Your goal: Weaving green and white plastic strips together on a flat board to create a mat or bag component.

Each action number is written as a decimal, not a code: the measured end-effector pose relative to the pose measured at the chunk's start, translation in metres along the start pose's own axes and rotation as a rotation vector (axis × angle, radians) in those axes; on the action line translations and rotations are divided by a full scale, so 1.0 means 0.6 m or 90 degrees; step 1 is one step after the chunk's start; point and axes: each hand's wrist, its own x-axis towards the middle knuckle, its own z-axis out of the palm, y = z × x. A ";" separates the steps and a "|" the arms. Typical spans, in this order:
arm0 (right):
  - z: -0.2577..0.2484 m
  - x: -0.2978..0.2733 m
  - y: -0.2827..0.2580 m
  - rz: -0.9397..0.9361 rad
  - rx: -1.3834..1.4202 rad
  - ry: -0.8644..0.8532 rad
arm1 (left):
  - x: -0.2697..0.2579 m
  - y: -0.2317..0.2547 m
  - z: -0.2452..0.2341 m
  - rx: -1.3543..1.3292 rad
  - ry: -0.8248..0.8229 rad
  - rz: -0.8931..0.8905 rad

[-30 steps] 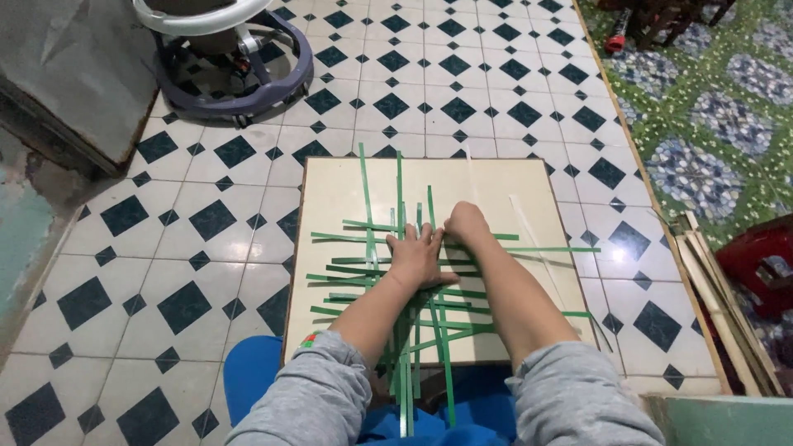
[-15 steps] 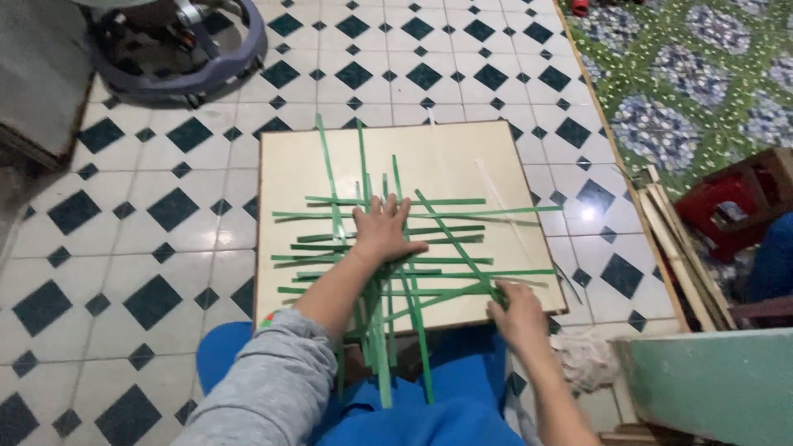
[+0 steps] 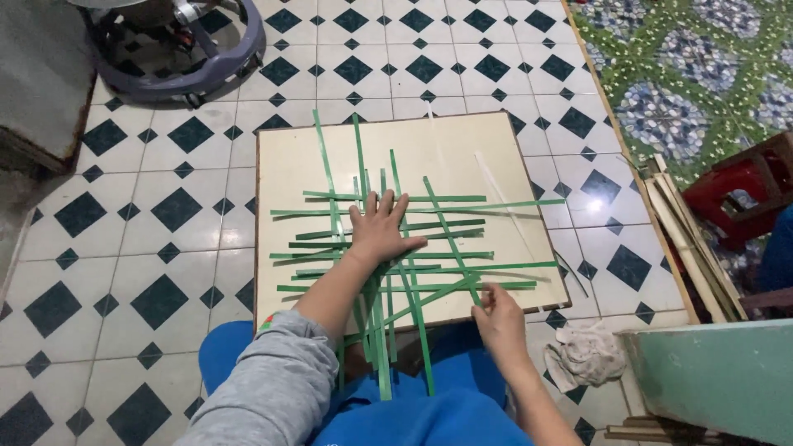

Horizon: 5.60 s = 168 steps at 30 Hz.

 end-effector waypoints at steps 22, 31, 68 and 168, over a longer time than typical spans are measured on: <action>0.099 -0.047 -0.031 -0.164 0.121 -0.030 | 0.013 -0.008 0.024 -0.011 0.034 0.007; 0.070 -0.030 -0.044 -0.219 0.027 -0.067 | 0.015 -0.005 0.016 -0.014 0.024 -0.005; 0.096 0.057 0.036 -0.471 -0.276 0.188 | 0.013 -0.040 0.020 0.139 0.002 0.007; 0.119 0.035 -0.127 -0.913 -0.221 -0.034 | 0.059 -0.094 0.051 0.063 0.227 0.051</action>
